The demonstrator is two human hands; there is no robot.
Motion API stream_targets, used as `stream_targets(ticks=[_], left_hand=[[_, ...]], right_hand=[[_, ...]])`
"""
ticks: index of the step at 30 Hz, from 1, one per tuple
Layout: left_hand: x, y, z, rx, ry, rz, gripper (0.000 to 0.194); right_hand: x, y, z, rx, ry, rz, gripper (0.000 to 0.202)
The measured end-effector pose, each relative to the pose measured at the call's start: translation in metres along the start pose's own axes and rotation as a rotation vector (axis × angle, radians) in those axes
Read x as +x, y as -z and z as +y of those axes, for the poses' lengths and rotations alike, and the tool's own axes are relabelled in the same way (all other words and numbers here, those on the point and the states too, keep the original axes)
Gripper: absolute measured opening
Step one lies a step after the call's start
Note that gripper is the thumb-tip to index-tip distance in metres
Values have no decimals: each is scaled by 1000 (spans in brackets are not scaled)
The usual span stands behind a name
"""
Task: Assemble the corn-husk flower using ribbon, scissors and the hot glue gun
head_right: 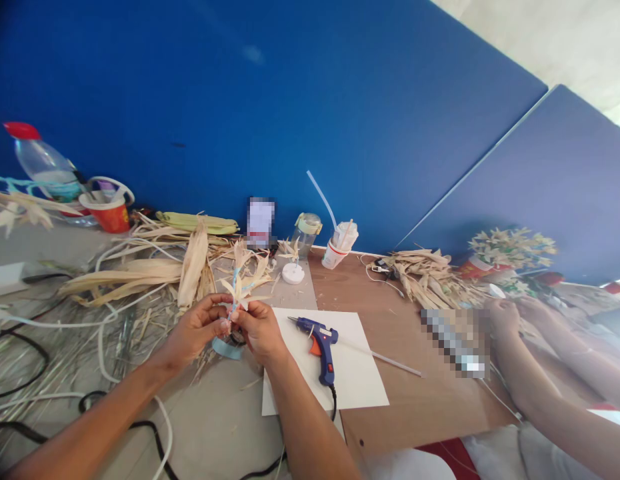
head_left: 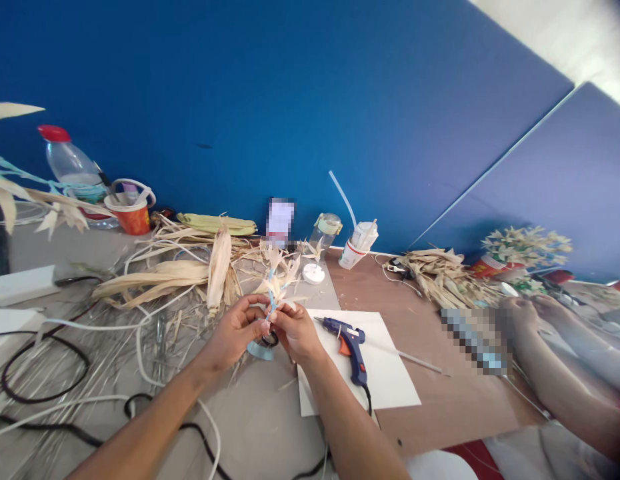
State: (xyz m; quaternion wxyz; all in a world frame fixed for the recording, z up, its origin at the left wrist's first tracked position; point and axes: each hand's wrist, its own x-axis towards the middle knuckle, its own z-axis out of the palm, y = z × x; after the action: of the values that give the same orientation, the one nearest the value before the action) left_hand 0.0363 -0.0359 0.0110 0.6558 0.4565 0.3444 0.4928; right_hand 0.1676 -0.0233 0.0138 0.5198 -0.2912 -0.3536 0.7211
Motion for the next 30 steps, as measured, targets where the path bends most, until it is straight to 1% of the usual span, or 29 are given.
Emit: stream_targets(ticks=[4, 7, 12, 16, 18, 20, 22, 25, 30], left_hand=[[0, 1, -1, 14, -3, -7, 36], [1, 1, -1, 11, 1, 1, 37], [1, 0, -1, -8, 19, 22, 39], [2, -1, -1, -28, 12, 47, 40], [3, 0, -2, -37, 6, 65, 37], [4, 1, -2, -46, 9, 74, 29], [5, 2, -2, -46, 17, 75, 23], [7, 4, -2, -46, 36, 62, 19], [7, 8, 0, -239, 116, 19, 15]], right_hand=[[0, 0, 0, -15, 1, -44, 21], [0, 1, 2, -19, 14, -52, 21], [1, 5, 7, -14, 30, -21, 17], [1, -1, 10, 51, 48, -7, 19], [2, -5, 12, 109, 66, 15, 20], [4, -7, 13, 135, 65, 22, 19], [5, -7, 14, 116, 53, 11, 17], [5, -6, 14, 69, 56, -1, 14], [4, -4, 15, 0, 47, 20, 17]])
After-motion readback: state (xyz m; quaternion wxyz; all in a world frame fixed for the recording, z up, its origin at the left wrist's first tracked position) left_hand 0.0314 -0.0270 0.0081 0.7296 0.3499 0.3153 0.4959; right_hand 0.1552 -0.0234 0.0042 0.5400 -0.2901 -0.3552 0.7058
